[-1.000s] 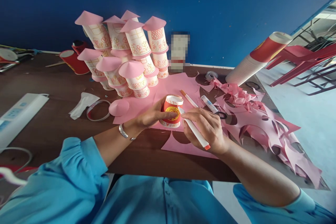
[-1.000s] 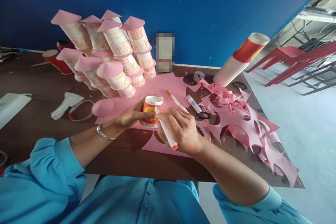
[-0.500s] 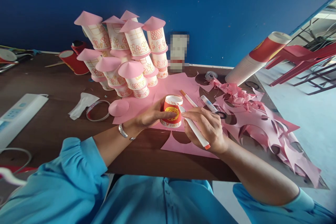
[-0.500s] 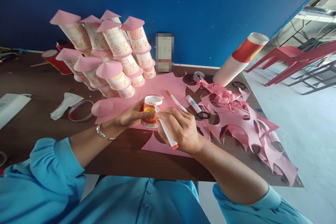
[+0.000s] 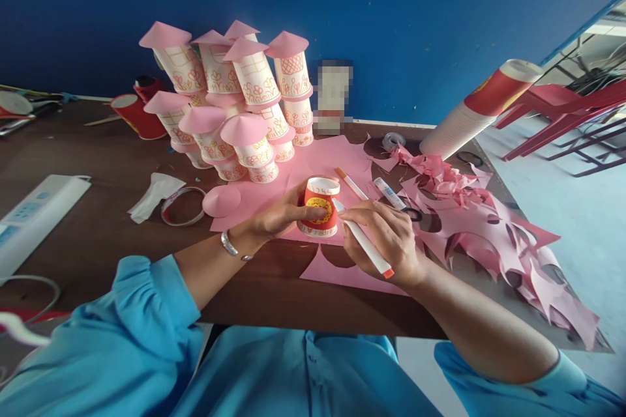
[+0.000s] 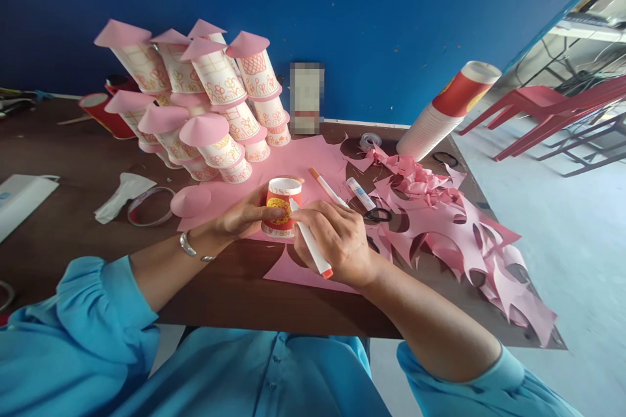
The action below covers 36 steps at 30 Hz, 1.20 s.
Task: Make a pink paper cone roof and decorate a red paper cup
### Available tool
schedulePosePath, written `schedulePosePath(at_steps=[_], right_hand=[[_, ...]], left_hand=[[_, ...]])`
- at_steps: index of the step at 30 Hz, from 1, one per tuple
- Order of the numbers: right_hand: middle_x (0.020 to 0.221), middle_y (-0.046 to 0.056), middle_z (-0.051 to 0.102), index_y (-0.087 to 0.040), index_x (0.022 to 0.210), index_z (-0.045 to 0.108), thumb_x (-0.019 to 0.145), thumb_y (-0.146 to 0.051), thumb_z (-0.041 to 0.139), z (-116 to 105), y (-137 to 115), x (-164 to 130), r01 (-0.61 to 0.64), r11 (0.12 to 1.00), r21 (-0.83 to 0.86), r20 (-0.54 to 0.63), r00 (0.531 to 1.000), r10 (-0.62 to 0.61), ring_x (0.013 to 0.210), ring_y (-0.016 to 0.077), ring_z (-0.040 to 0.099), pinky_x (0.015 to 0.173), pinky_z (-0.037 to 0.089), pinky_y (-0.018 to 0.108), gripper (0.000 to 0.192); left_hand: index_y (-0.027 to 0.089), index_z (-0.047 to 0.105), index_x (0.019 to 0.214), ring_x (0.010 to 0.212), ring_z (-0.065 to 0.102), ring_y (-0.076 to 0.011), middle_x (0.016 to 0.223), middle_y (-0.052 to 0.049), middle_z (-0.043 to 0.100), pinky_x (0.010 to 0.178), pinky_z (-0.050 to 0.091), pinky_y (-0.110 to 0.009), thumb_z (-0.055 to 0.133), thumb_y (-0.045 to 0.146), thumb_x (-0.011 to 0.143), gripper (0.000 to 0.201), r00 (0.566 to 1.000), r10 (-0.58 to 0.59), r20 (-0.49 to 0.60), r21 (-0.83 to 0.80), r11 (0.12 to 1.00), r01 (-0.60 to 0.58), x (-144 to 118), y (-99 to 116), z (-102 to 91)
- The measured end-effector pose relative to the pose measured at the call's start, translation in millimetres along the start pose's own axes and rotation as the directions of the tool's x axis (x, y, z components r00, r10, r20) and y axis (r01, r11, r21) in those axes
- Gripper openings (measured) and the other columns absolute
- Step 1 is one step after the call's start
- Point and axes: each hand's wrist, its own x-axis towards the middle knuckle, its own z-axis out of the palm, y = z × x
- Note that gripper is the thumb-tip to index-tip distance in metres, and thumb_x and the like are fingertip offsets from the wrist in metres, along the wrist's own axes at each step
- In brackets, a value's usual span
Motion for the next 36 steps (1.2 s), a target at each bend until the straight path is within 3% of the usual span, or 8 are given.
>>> schedulePosePath(at_steps=[7,13,21,36], right_hand=[[0.091,0.005,0.082,-0.022,0.12,0.065,0.096,-0.007,0.064,-2.5,0.1,2.2,-0.004,1.0,-0.017,-0.017,1.0,0.004,0.075,0.0198,0.081,0.066,0.067,0.03,0.028],[0.097,0.009,0.081,-0.019,0.123,0.065,0.097,-0.008,0.066,0.6,2.3,-0.5,0.014,1.0,-0.008,-0.001,1.0,-0.014,0.083,0.0219,0.082,0.071,0.069,0.032,0.028],[0.092,0.006,0.081,-0.021,0.118,0.064,0.098,-0.008,0.064,0.3,0.7,1.3,0.0,1.0,-0.023,0.004,1.0,0.001,0.077,0.0198,0.08,0.068,0.067,0.031,0.024],[0.092,0.005,0.081,-0.02,0.116,0.064,0.096,-0.005,0.065,-1.2,0.9,2.1,-0.004,1.0,-0.021,-0.016,1.0,0.004,0.076,0.0189,0.081,0.068,0.066,0.029,0.026]], left_hand=[[0.028,0.072,0.146,0.132,0.068,-0.0322,0.118,-0.006,0.081,0.121,0.045,-0.044,0.09,0.036,0.088,0.061,0.999,0.044,0.01,-0.031,0.999,-0.044,0.9,0.1,1.4],[0.031,0.071,0.149,0.133,0.067,-0.0315,0.129,-0.006,0.079,0.12,0.045,-0.044,0.089,0.039,0.089,0.063,1.0,0.016,0.027,-0.015,1.0,-0.016,0.0,-2.3,-0.5],[0.027,0.071,0.147,0.123,0.072,-0.0297,0.11,-0.006,0.082,0.12,0.046,-0.044,0.089,0.041,0.088,0.063,0.999,0.04,0.026,-0.039,0.998,-0.039,1.8,-4.3,-1.4],[0.028,0.07,0.147,0.129,0.068,-0.0296,0.124,-0.005,0.079,0.12,0.048,-0.044,0.086,0.039,0.09,0.06,0.996,0.051,0.076,-0.078,0.996,-0.045,0.9,-4.6,-3.7]])
